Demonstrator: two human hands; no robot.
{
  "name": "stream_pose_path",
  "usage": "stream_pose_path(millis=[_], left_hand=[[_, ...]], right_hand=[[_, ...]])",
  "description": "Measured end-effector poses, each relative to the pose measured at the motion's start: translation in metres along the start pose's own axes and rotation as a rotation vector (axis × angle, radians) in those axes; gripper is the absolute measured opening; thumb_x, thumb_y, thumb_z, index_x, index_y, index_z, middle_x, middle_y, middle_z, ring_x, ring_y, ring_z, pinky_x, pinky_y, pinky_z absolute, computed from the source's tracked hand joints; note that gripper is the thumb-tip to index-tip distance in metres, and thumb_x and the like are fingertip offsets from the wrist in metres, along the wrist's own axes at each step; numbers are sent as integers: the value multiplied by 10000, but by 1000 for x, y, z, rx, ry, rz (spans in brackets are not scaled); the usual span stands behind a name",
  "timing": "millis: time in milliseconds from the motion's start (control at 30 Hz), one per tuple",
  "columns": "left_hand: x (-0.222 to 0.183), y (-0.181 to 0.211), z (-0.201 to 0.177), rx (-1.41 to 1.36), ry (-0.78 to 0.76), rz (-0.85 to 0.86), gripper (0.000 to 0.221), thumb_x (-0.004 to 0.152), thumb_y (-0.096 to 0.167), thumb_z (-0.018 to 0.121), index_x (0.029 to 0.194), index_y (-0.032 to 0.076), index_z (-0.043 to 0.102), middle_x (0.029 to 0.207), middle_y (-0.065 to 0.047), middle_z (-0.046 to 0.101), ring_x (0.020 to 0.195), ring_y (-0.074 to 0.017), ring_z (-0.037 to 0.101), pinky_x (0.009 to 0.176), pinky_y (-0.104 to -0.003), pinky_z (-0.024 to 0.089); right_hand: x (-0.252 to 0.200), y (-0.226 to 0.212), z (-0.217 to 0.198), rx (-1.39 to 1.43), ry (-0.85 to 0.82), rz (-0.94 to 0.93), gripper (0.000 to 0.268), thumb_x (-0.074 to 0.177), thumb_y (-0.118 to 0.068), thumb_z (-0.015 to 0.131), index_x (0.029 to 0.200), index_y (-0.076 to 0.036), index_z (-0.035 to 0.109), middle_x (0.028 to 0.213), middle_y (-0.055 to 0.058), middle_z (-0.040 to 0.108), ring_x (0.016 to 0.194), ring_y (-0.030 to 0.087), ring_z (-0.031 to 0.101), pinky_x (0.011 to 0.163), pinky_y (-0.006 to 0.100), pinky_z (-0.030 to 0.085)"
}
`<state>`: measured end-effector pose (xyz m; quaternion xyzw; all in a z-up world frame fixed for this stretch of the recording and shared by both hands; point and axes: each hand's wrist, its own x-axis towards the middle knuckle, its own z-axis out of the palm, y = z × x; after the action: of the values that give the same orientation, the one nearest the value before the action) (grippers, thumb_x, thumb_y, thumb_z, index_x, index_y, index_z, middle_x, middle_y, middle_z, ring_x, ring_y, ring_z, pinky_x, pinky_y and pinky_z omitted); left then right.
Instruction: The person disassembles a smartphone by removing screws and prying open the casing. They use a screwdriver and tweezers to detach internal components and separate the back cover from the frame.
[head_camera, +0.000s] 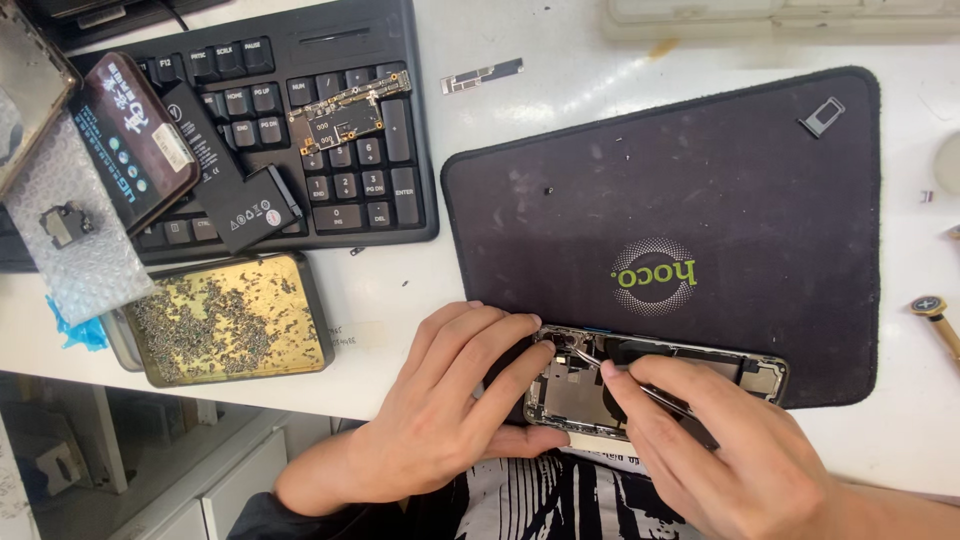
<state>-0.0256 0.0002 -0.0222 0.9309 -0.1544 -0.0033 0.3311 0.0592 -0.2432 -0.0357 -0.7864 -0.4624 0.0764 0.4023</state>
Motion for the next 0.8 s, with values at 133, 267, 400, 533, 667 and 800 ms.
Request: stream_pose_path(millis=[133, 267, 400, 533, 667, 800], left_hand=[[1, 0, 1, 4, 11, 7, 661, 813, 421, 849, 1230, -44, 634, 1311, -197, 572, 1203, -364, 570, 1043, -542, 476], [1, 0, 1, -1, 9, 9, 667, 812, 429, 844, 1229, -48, 633, 1308, -198, 574, 1200, -365, 572, 1038, -543, 474], [0, 0, 2, 6, 16, 14, 663, 816, 427, 843, 1226, -49, 631, 1309, -202, 572, 1201, -367, 571, 1040, -543, 475], [-1, -1, 2, 3, 16, 9, 661, 817, 427, 844, 1229, -47, 635, 1309, -198, 576, 1203, -361, 573, 1042, -538, 477], [0, 0, 3, 1, 10, 1, 669, 803, 436, 844, 1222, -45, 640, 1304, -195, 578, 1199, -361, 572, 1038, -542, 474], [-1, 0, 5, -8, 20, -12, 672, 799, 451, 842, 1219, -35, 643, 1309, -189, 577, 1201, -356, 573, 1037, -539, 476]], right_hand=[[7, -3, -4, 11, -34, 21, 368, 720, 56, 772, 1076, 128, 712, 983, 223, 680, 796, 256, 728, 675, 325, 624], [9, -5, -4, -26, -10, 17, 375, 707, 55, 775, 1071, 121, 718, 984, 222, 680, 795, 260, 728, 680, 321, 624], [10, -6, -1, -27, -6, 33, 350, 714, 63, 777, 1058, 105, 726, 987, 213, 683, 800, 248, 732, 686, 301, 632], [9, -5, -1, -14, -10, 32, 360, 704, 47, 778, 1055, 104, 727, 1002, 215, 683, 816, 250, 736, 698, 299, 636], [8, -5, 0, -29, -3, 40, 353, 708, 50, 776, 1055, 97, 733, 1002, 206, 684, 818, 246, 739, 694, 296, 636], [9, -6, 0, -31, 4, 46, 355, 709, 57, 769, 1060, 96, 732, 1017, 211, 683, 827, 251, 742, 700, 292, 638]])
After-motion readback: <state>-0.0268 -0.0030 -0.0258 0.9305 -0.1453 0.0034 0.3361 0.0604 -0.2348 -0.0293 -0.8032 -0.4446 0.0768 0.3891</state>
